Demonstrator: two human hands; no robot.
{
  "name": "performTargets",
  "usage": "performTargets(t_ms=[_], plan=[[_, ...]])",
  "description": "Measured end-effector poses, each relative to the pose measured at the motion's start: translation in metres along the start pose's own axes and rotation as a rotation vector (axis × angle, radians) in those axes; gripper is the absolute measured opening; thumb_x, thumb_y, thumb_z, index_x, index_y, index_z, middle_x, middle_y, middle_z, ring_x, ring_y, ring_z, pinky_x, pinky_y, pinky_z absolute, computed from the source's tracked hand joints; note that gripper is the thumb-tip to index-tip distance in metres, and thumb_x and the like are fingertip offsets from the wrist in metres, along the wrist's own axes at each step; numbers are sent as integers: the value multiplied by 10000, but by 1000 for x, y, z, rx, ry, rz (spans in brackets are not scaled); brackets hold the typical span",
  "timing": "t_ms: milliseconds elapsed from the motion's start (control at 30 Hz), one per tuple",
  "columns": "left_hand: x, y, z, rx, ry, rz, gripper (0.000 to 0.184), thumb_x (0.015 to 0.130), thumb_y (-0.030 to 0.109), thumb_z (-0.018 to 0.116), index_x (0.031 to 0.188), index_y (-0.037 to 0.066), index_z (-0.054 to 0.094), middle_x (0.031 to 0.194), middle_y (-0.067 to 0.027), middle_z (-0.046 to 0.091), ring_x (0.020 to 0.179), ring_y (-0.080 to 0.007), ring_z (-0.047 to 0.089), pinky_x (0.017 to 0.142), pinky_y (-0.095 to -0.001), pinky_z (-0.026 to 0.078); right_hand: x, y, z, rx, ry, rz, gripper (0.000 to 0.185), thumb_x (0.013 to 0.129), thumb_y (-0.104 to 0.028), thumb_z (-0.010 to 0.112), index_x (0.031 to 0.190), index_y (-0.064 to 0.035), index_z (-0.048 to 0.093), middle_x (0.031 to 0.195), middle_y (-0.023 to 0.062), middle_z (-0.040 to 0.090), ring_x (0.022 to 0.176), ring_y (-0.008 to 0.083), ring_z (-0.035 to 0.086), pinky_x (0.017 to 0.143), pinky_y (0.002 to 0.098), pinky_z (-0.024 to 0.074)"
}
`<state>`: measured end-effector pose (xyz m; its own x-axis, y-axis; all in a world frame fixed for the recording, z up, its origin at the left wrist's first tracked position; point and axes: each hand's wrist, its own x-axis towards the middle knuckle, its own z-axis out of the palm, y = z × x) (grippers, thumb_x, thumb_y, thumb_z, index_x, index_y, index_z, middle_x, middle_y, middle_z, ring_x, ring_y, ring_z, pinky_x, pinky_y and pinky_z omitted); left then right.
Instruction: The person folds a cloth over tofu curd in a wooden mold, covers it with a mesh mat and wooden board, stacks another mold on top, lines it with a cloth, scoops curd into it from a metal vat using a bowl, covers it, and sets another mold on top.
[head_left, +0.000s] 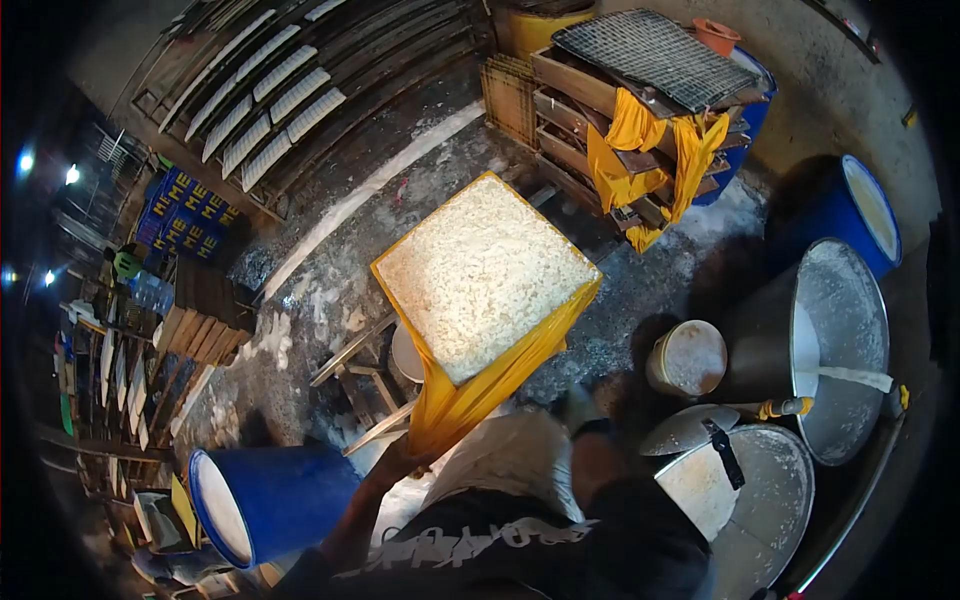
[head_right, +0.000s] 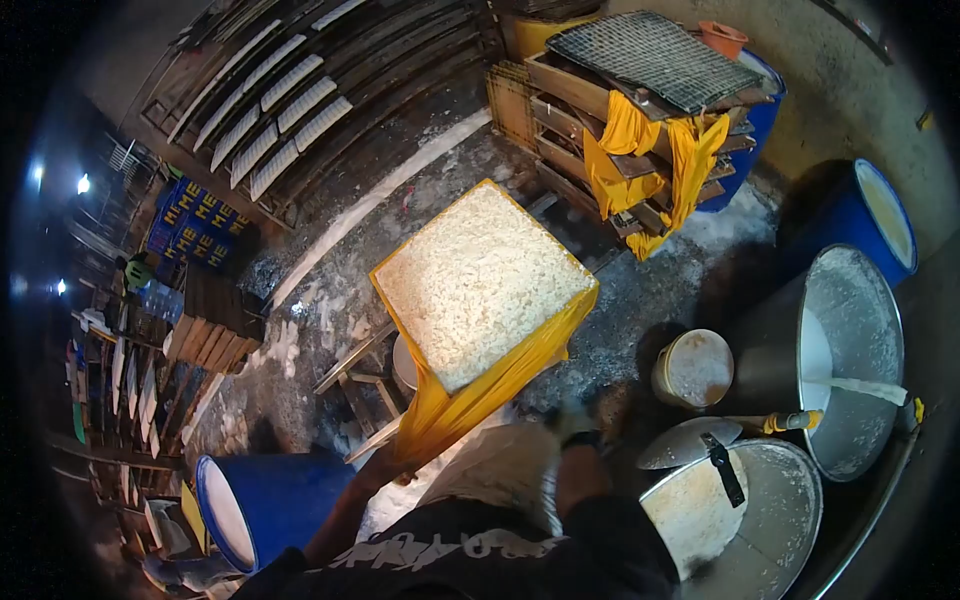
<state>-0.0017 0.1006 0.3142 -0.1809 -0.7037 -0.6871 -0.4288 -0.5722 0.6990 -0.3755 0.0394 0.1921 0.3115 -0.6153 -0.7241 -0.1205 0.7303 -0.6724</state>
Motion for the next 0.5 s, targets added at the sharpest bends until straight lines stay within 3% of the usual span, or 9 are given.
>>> performTargets(t_ms=[67,100,167,233,267,367,500], plan=[[-7,-5,-10,-28,-52,-74,435,871,304,730,1146,40,519,737,-43,647,570,-136,648,521,-275,522,61,22,35,236,-170,102,295,955,-340,454,993,-97,616,883,100,644,796,257,623,754,395,526],[-19,0,-12,-16,13,-173,501,848,242,752,1226,46,487,808,-72,661,600,-131,637,542,-264,518,93,34,48,356,-182,147,302,954,-342,451,1000,-95,617,895,102,646,808,260,623,766,398,523],[-35,-51,-39,-405,-96,-33,697,803,153,773,1381,57,395,941,-113,663,656,-137,618,567,-248,503,143,48,60,587,-118,175,316,951,-348,446,1015,-92,620,919,105,649,833,267,625,790,406,517],[-62,-62,-64,-502,-89,-23,801,782,141,777,1442,80,326,991,-123,652,681,-140,602,572,-243,491,175,53,55,796,-3,120,330,948,-353,440,1030,-90,622,943,108,652,857,273,626,813,413,511],[-77,-67,-75,-607,-88,-8,908,761,128,780,1504,102,258,1041,-134,641,705,-142,585,576,-239,478,185,55,45,888,64,70,338,946,-356,437,1037,-88,623,956,109,654,870,276,626,825,417,508],[-107,-110,-99,-744,-14,50,971,760,152,770,1541,134,193,1052,-130,639,714,-142,567,559,-239,467,192,53,-18,1099,241,-131,362,942,-364,429,1059,-84,627,992,114,658,906,285,628,860,428,500],[-110,-126,-103,-731,-34,124,980,748,126,737,1551,154,176,1065,-124,641,705,-134,548,548,-230,464,137,46,-140,1199,419,-413,395,936,-374,419,1088,-78,632,1040,120,665,955,297,631,907,443,488]])
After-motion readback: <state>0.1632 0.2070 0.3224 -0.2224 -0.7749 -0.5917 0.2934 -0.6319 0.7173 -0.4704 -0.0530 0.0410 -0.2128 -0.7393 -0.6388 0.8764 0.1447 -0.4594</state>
